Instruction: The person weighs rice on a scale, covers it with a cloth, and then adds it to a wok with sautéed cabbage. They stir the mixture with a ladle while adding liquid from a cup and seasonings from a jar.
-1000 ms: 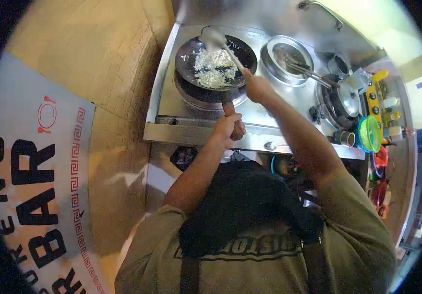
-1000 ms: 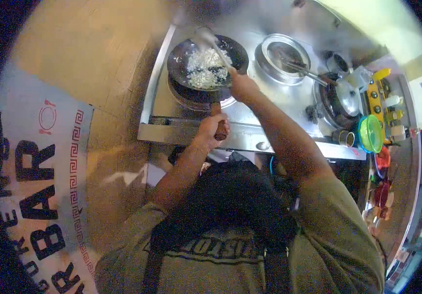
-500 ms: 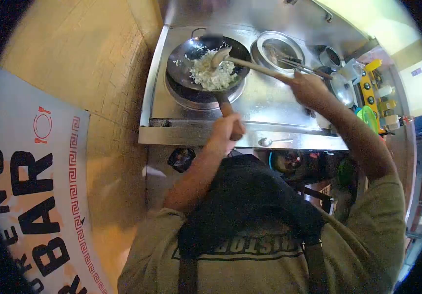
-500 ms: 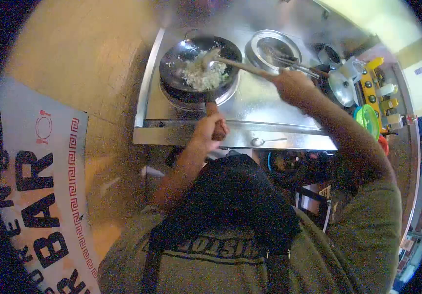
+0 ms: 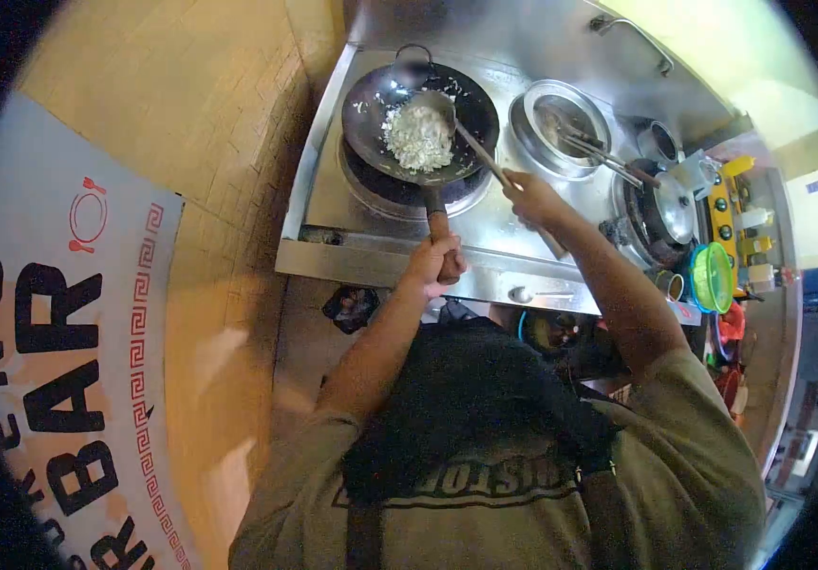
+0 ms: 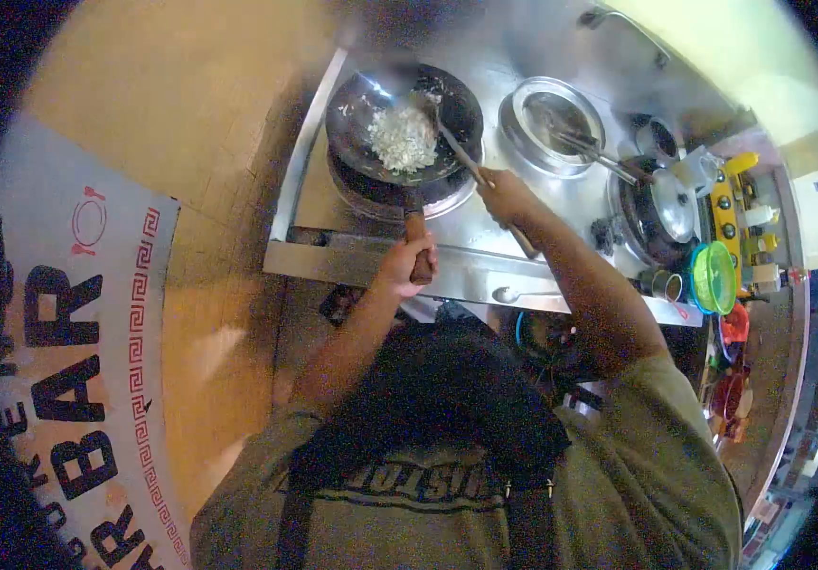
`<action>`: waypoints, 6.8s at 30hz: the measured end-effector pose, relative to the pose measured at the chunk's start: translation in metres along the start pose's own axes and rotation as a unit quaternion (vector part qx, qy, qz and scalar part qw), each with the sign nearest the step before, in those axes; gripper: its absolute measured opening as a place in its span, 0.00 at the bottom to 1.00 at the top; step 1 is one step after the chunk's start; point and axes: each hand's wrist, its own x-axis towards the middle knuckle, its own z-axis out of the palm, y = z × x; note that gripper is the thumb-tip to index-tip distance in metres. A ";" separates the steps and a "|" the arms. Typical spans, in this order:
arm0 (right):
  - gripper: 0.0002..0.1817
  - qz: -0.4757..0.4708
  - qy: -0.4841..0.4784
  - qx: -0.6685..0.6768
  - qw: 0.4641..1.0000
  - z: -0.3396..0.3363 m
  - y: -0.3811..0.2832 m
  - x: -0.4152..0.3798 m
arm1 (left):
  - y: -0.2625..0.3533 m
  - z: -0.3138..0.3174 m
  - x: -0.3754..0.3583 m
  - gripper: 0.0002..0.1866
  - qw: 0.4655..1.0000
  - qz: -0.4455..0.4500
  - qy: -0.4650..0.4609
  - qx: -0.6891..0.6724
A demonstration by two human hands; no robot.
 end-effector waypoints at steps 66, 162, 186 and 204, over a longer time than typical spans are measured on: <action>0.24 -0.192 0.056 -0.348 0.916 0.065 -0.028 0.028 | 0.030 -0.003 0.008 0.09 0.988 -0.065 -0.008 0.138; 0.17 -0.002 -0.007 -0.173 0.985 -0.031 -0.039 0.036 | -0.014 -0.014 0.016 0.13 0.997 0.017 0.061 0.034; 0.35 -0.133 0.022 -0.386 0.913 0.018 0.000 -0.037 | 0.020 0.040 -0.015 0.07 0.993 -0.075 0.064 0.071; 0.38 -0.121 -0.033 -0.554 0.823 -0.098 -0.038 -0.079 | 0.026 0.089 -0.053 0.08 0.996 -0.072 0.057 0.019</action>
